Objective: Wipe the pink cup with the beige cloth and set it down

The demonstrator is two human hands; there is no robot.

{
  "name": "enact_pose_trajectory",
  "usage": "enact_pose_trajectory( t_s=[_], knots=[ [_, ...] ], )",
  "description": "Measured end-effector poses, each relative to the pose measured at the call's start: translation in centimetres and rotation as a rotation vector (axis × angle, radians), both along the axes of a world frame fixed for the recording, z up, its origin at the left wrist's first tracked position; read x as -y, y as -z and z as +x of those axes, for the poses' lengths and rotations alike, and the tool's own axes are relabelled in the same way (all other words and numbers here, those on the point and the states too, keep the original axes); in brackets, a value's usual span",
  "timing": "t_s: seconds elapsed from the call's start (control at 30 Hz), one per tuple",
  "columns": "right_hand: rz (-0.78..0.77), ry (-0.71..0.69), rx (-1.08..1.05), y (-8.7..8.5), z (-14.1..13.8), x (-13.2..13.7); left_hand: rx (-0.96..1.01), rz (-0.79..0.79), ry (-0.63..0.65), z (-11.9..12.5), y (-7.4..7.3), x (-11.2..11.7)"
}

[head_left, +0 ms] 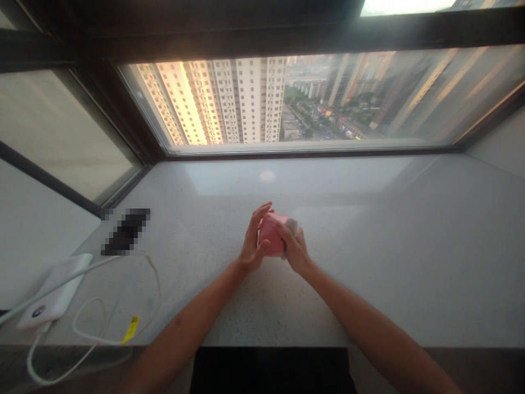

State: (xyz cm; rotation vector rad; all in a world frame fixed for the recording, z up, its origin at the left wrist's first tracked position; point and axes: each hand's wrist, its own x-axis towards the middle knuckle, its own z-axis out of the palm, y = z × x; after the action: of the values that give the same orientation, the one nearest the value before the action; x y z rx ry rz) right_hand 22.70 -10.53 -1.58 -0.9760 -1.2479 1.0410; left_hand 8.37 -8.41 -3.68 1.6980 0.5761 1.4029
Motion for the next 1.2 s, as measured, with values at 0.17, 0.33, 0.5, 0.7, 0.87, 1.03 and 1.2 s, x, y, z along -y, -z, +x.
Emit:
enact_pose_trajectory(
  t_s=[0.17,0.33,0.5,0.7,0.87,1.03,1.2],
  knots=[
    [-0.162,0.043,-0.173,0.1,-0.5,-0.3,-0.042,0.126,-0.088,-0.1,0.2,-0.2],
    [0.144,-0.053,0.221,0.4,0.0,0.0,0.082,-0.082,-0.01,0.1,0.6,-0.3],
    [0.054,-0.019,0.122,-0.1,0.0,0.2,0.069,-0.049,-0.016,0.2,0.4,-0.3],
    [-0.147,0.033,-0.068,-0.5,-0.2,0.0,0.002,0.053,-0.042,0.2,1.1,-0.3],
    [0.214,-0.049,0.308,-0.9,0.3,0.0,0.07,-0.134,0.076,0.3,1.3,-0.3],
    [-0.129,0.004,-0.037,-0.8,-0.2,-0.2,0.017,0.084,-0.033,0.4,0.5,-0.1],
    [-0.12,-0.012,-0.02,-0.1,-0.2,-0.3,0.018,0.038,-0.068,0.2,0.6,0.1]
  ],
)
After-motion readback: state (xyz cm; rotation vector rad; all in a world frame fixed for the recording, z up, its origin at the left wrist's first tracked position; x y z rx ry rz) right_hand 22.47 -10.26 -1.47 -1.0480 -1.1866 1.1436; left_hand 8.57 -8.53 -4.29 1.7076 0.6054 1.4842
